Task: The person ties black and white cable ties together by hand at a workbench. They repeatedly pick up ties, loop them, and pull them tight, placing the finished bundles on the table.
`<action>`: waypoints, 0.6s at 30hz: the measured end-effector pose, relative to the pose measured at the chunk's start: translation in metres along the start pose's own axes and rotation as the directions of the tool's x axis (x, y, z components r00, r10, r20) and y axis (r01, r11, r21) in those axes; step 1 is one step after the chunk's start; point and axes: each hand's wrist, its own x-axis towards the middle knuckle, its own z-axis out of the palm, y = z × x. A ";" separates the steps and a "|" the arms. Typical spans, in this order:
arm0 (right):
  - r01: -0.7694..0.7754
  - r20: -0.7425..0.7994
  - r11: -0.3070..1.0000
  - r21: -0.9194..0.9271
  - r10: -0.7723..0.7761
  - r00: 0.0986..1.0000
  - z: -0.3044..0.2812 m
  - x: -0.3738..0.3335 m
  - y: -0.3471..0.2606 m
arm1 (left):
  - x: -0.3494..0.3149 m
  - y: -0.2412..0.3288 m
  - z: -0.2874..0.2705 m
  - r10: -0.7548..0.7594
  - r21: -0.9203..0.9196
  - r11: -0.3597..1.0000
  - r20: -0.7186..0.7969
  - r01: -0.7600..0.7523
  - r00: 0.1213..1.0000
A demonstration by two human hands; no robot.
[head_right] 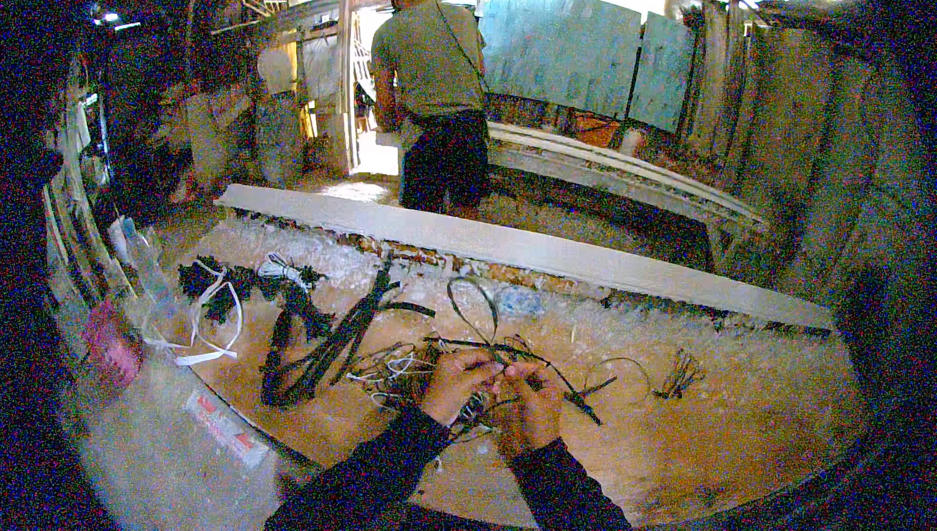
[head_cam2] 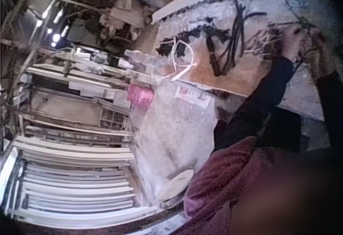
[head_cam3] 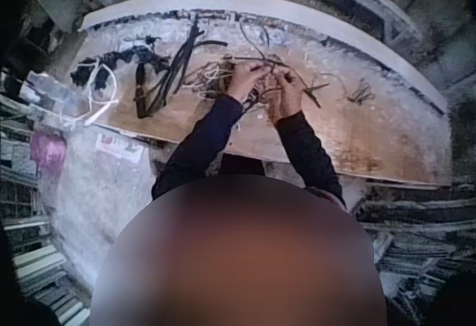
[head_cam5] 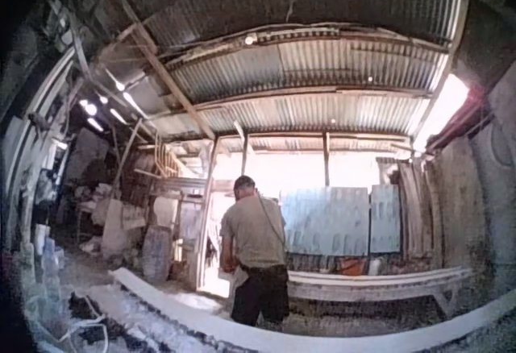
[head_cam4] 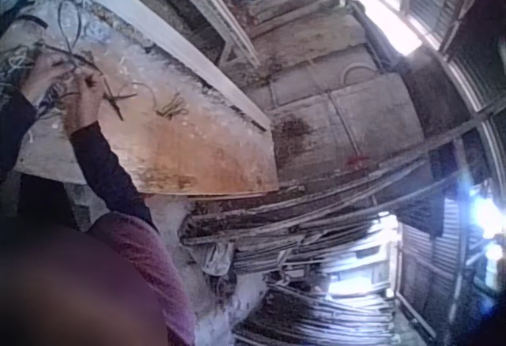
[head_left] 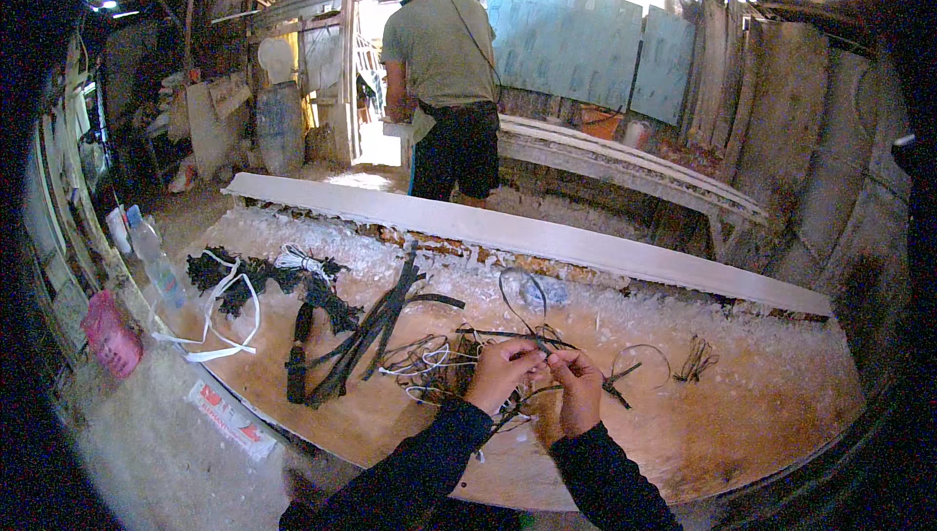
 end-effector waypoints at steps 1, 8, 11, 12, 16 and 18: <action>-0.008 -0.017 0.999 -0.034 0.008 1.000 0.001 -0.001 -0.002 | -0.001 0.000 0.001 -0.017 -0.012 1.000 -0.015 0.017 1.000; 0.005 0.004 1.000 -0.030 -0.005 1.000 0.004 -0.002 -0.005 | -0.002 0.006 0.003 -0.001 0.029 1.000 0.001 0.001 1.000; -0.056 0.000 0.998 -0.023 0.056 0.998 0.001 -0.003 -0.005 | -0.003 0.006 0.003 -0.031 0.055 0.998 0.009 0.031 0.999; -0.036 -0.016 0.996 -0.078 0.035 0.999 0.001 -0.001 -0.004 | -0.004 0.006 0.004 -0.007 0.018 1.000 -0.013 0.007 1.000; -0.014 -0.038 0.988 -0.151 0.008 0.999 0.000 0.002 0.000 | -0.003 0.004 0.007 0.002 -0.110 0.994 -0.072 -0.010 0.997; -0.032 -0.028 0.991 -0.132 0.028 0.999 -0.003 0.001 0.000 | -0.002 0.003 0.006 -0.005 -0.137 0.991 -0.077 -0.006 0.997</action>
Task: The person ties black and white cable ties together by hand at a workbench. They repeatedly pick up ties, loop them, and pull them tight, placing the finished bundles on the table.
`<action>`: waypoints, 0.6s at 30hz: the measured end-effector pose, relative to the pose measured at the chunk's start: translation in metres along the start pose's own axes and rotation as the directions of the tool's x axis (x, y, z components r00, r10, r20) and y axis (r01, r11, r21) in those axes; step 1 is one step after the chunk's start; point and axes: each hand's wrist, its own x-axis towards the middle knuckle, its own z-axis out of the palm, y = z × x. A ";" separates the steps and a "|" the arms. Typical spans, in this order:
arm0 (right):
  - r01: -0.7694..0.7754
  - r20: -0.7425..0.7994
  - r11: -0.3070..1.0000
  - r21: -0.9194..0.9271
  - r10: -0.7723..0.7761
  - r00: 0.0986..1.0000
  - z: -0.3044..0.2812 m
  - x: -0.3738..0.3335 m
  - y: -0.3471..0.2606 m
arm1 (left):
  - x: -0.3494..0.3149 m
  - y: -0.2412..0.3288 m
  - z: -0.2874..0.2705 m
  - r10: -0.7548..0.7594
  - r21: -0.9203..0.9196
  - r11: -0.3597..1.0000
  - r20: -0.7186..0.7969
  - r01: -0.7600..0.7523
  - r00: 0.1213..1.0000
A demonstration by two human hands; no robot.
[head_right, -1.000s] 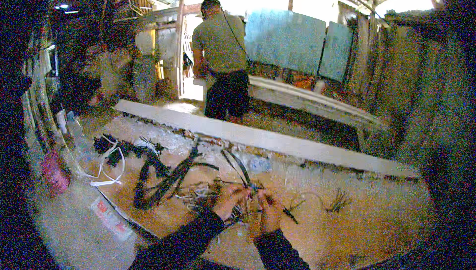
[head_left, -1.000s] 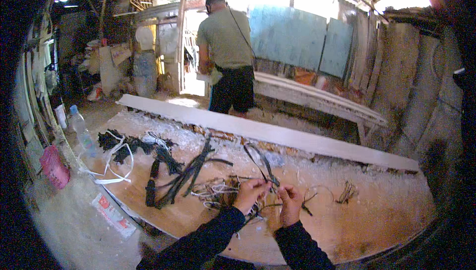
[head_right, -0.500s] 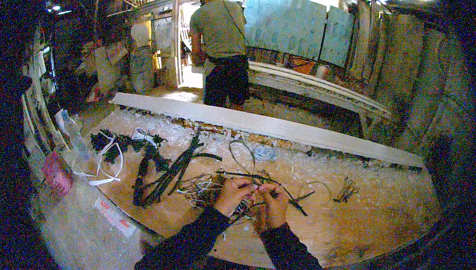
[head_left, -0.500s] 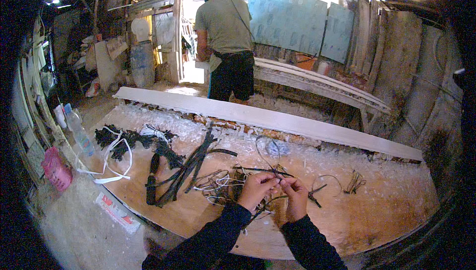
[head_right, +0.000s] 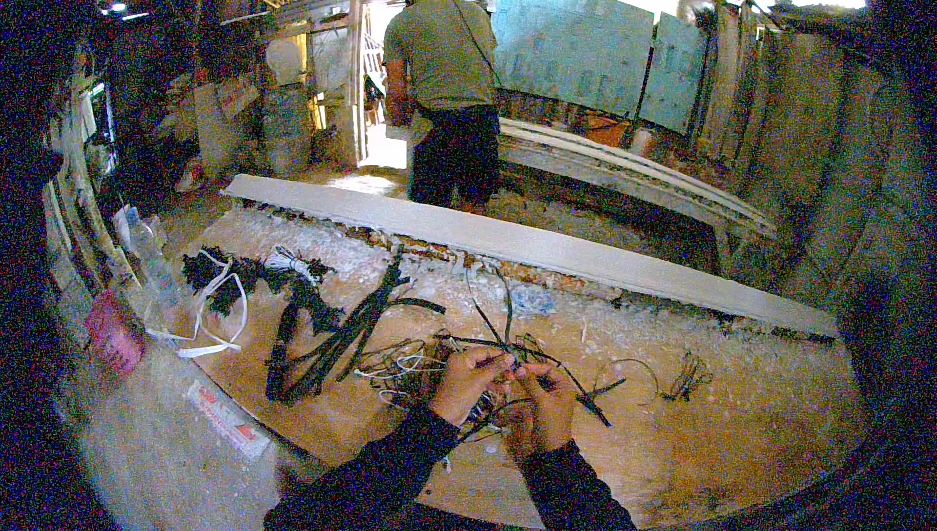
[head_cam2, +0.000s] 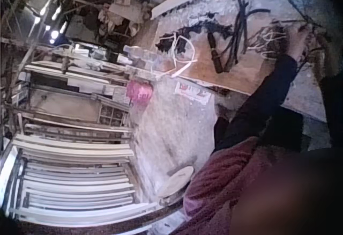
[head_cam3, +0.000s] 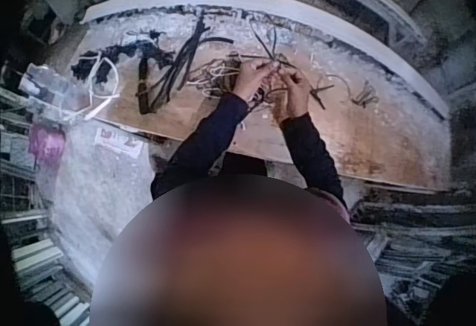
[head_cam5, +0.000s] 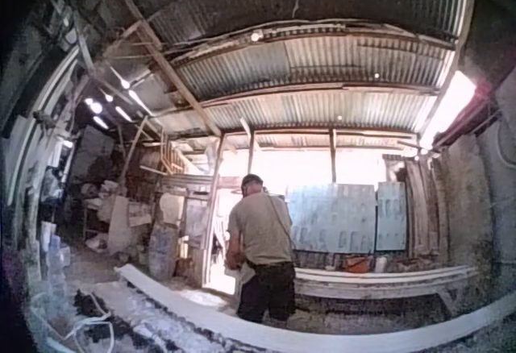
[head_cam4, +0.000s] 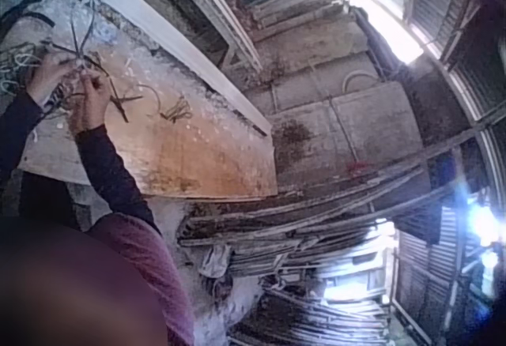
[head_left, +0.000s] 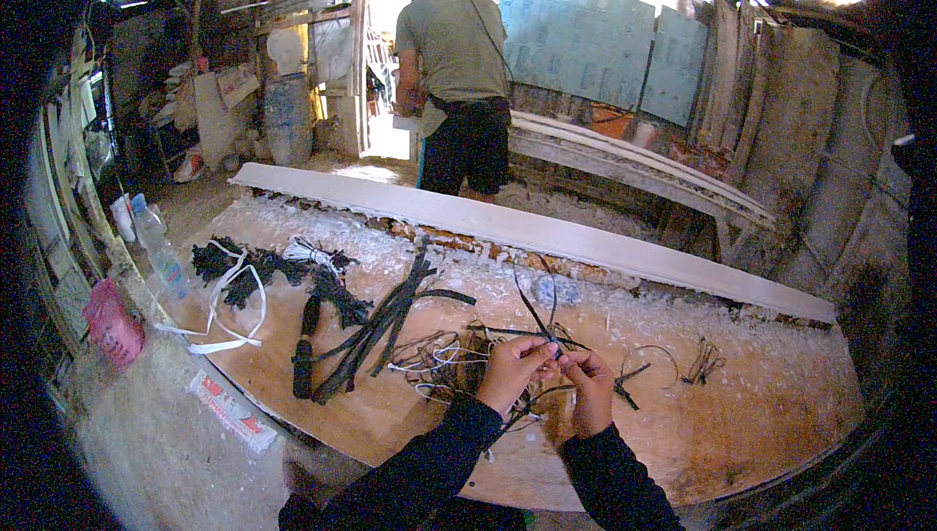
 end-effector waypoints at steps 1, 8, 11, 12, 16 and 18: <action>-0.008 0.007 1.000 0.000 0.008 1.000 -0.002 0.000 0.000 | 0.000 0.000 -0.001 -0.003 -0.004 1.000 0.003 0.003 1.000; 0.182 -0.020 0.946 -0.267 -0.194 0.981 -0.012 0.012 0.011 | 0.003 -0.002 -0.004 0.001 0.028 1.000 -0.009 0.000 1.000; 0.232 0.008 0.949 -0.212 -0.236 0.972 -0.016 0.015 0.017 | 0.003 -0.002 -0.004 -0.014 0.069 0.998 0.021 0.013 1.000; 0.235 0.002 0.946 -0.225 -0.241 0.971 -0.017 0.016 0.018 | 0.003 -0.002 -0.004 -0.004 0.059 0.998 0.028 0.003 1.000; 0.357 0.062 0.857 -0.371 -0.361 0.931 -0.020 0.020 0.024 | 0.001 -0.002 -0.004 -0.044 0.039 0.998 0.038 0.042 0.998; 0.387 0.085 0.815 -0.431 -0.391 0.917 -0.022 0.021 0.026 | 0.002 -0.003 -0.005 -0.048 0.024 0.999 0.042 0.047 0.998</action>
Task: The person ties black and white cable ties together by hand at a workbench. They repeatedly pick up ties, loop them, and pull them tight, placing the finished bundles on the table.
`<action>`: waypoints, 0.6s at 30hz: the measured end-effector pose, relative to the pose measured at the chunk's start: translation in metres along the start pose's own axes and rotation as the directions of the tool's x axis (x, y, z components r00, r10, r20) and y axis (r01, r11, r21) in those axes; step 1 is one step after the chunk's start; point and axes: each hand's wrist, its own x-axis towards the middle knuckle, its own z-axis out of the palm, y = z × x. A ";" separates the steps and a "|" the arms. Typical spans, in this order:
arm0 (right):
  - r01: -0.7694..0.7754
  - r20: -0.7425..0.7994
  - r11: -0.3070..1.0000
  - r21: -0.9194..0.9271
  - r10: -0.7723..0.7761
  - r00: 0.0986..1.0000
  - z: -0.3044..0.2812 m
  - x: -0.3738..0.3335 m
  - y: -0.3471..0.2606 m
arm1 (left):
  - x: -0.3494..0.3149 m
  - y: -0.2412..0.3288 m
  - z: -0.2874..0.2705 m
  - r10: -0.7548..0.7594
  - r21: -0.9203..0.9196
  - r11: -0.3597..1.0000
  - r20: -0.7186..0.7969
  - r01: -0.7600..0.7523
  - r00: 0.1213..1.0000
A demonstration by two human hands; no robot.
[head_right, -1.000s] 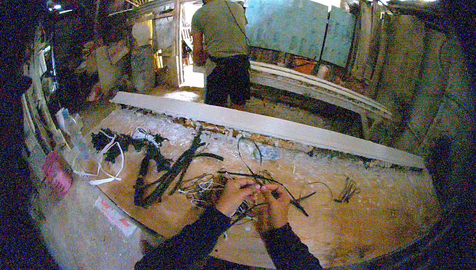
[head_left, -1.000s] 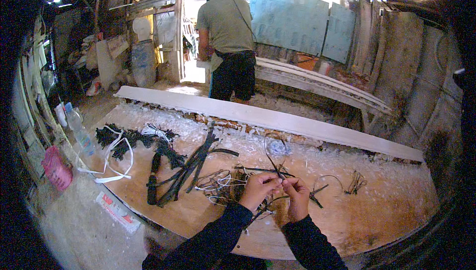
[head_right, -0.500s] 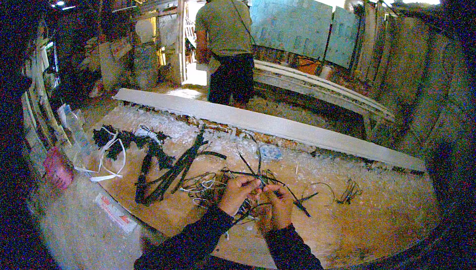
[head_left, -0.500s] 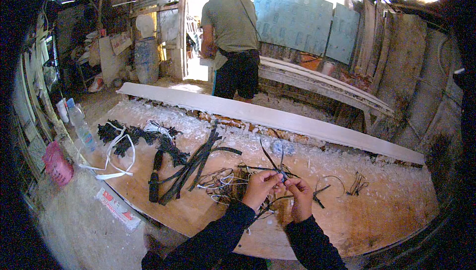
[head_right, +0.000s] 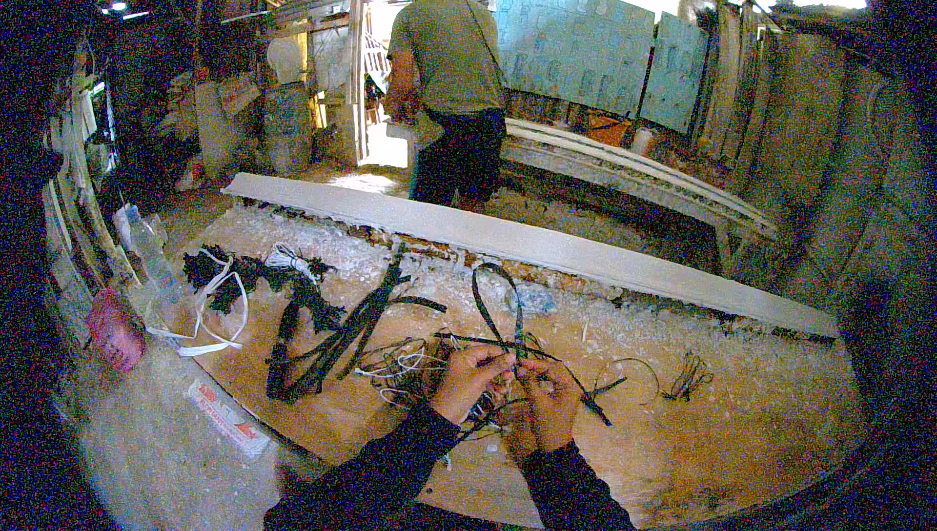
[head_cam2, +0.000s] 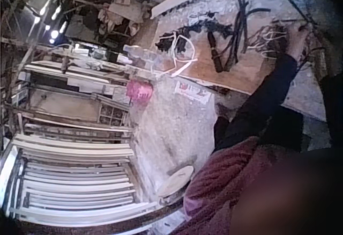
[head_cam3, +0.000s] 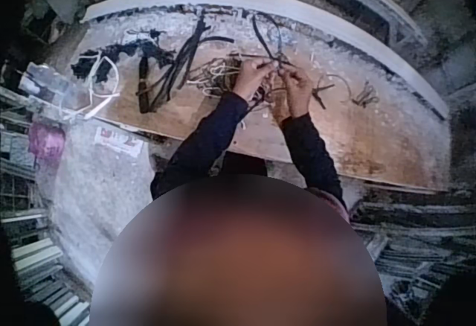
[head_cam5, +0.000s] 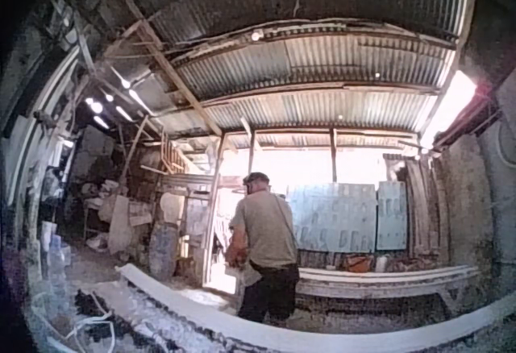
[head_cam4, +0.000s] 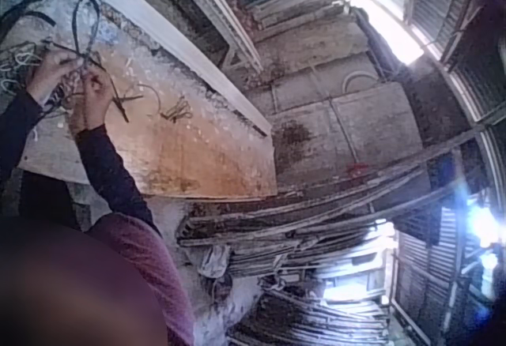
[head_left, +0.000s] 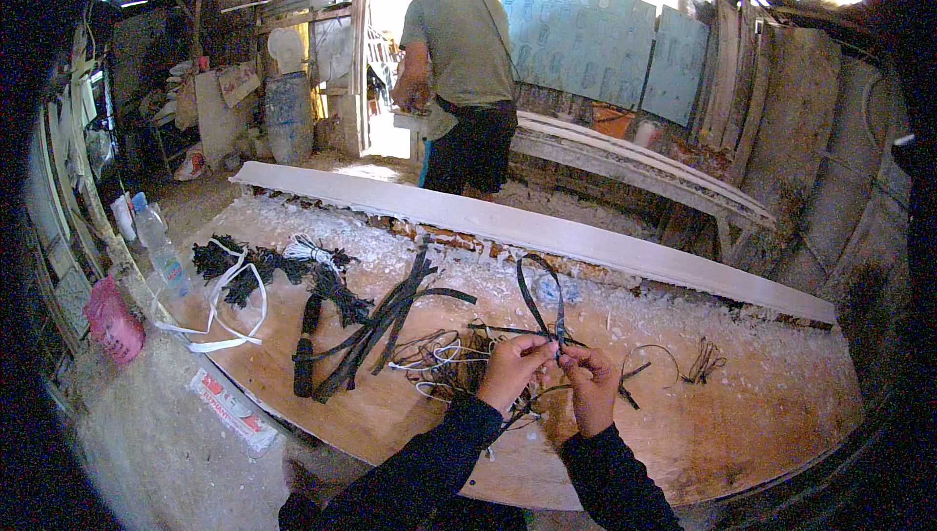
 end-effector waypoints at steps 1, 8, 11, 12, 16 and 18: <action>0.001 0.003 1.000 -0.020 -0.001 1.000 -0.001 0.000 0.001 | 0.000 -0.001 0.000 0.002 -0.007 1.000 0.003 -0.002 1.000; 0.014 0.031 1.000 -0.012 -0.014 0.999 -0.001 -0.001 0.001 | 0.003 -0.005 -0.003 0.017 -0.017 1.000 0.021 -0.016 1.000; 0.077 0.026 0.995 -0.060 -0.075 0.997 0.001 -0.001 -0.002 | 0.002 -0.005 -0.002 0.004 -0.016 1.000 -0.024 -0.004 1.000; 0.065 0.029 0.997 -0.045 -0.064 0.998 0.001 -0.001 -0.004 | 0.002 -0.005 -0.002 0.016 -0.004 1.000 -0.029 -0.016 0.999; 0.103 0.027 0.990 -0.092 -0.101 0.995 0.000 -0.001 -0.007 | 0.002 -0.003 -0.002 0.028 -0.015 1.000 -0.007 -0.028 1.000; 0.103 0.029 0.991 -0.085 -0.101 0.994 0.000 -0.001 -0.007 | 0.002 -0.002 -0.002 0.023 -0.026 0.999 0.005 -0.022 1.000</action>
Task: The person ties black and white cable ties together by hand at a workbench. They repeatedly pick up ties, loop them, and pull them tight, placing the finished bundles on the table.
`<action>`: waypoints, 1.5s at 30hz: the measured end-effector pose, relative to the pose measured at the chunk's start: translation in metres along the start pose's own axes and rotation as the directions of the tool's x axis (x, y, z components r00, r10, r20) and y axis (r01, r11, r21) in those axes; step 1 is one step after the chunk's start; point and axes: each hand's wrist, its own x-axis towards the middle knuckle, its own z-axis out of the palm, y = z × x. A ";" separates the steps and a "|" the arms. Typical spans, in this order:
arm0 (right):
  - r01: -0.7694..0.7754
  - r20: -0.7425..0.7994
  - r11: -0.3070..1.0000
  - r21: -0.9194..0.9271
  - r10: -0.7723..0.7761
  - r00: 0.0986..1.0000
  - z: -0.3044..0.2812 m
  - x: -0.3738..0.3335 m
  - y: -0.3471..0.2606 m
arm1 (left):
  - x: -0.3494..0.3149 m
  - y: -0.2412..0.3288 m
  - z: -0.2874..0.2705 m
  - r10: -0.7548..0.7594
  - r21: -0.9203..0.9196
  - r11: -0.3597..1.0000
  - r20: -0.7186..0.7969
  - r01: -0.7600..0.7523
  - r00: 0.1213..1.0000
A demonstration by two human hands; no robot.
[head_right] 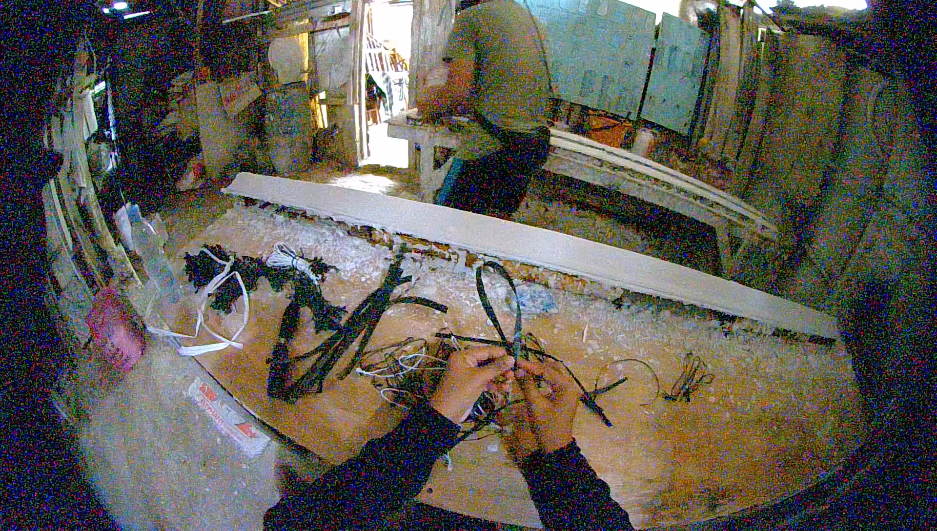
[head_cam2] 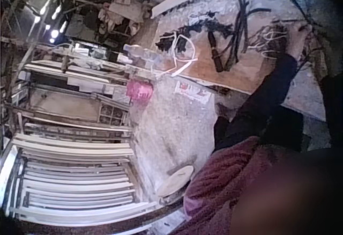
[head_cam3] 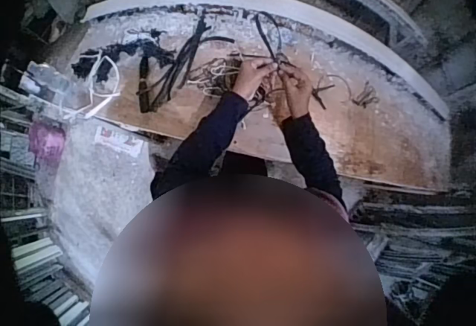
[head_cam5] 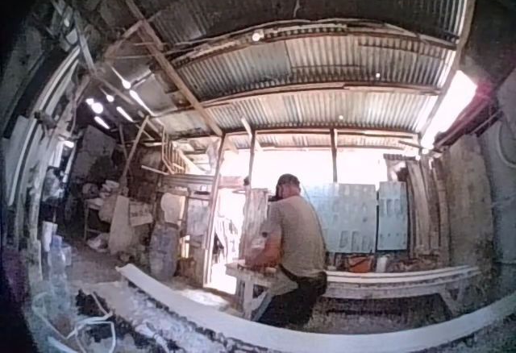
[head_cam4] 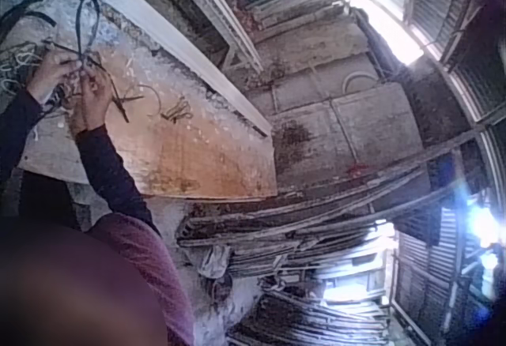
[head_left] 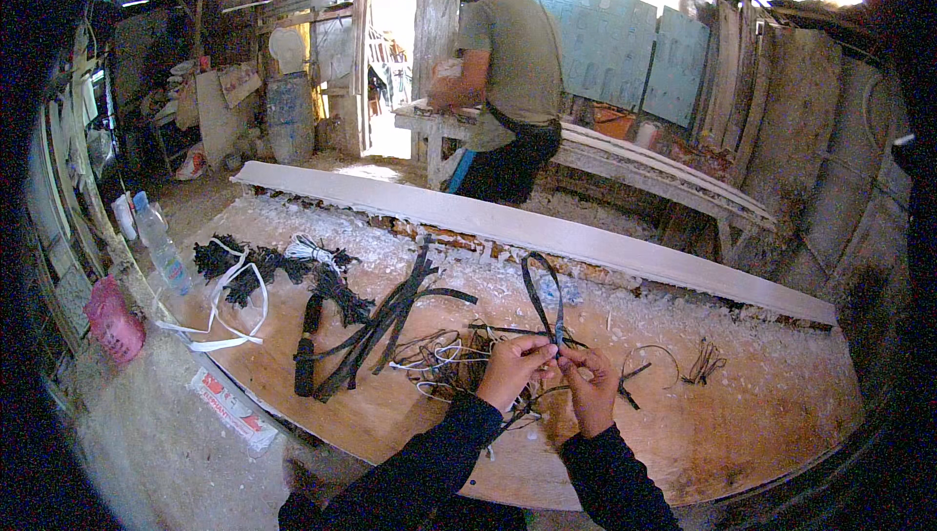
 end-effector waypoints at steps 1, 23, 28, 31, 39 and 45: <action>-0.005 0.003 1.000 0.011 0.005 1.000 0.000 0.000 0.000 | 0.000 0.000 0.000 -0.014 -0.003 1.000 0.002 0.014 1.000; -0.089 0.057 0.988 0.123 0.083 0.995 -0.005 0.002 -0.002 | 0.000 0.004 -0.002 -0.036 0.065 0.998 0.164 0.026 0.986; -0.082 0.082 0.994 0.071 0.076 0.994 -0.008 0.002 -0.001 | -0.002 0.010 -0.001 -0.044 0.035 0.999 0.162 0.039 0.986; -0.106 0.093 0.989 0.101 0.097 0.991 -0.009 0.003 -0.002 | -0.003 0.011 0.003 -0.041 -0.031 0.998 0.120 0.045 0.992; -0.354 0.213 0.871 0.340 0.295 0.931 -0.008 0.004 -0.009 | -0.003 0.014 0.004 -0.054 -0.055 0.997 0.070 0.058 0.996; -0.395 0.255 0.871 0.292 0.327 0.910 -0.010 0.005 -0.003 | -0.003 0.013 0.001 -0.054 -0.043 0.997 0.107 0.059 0.993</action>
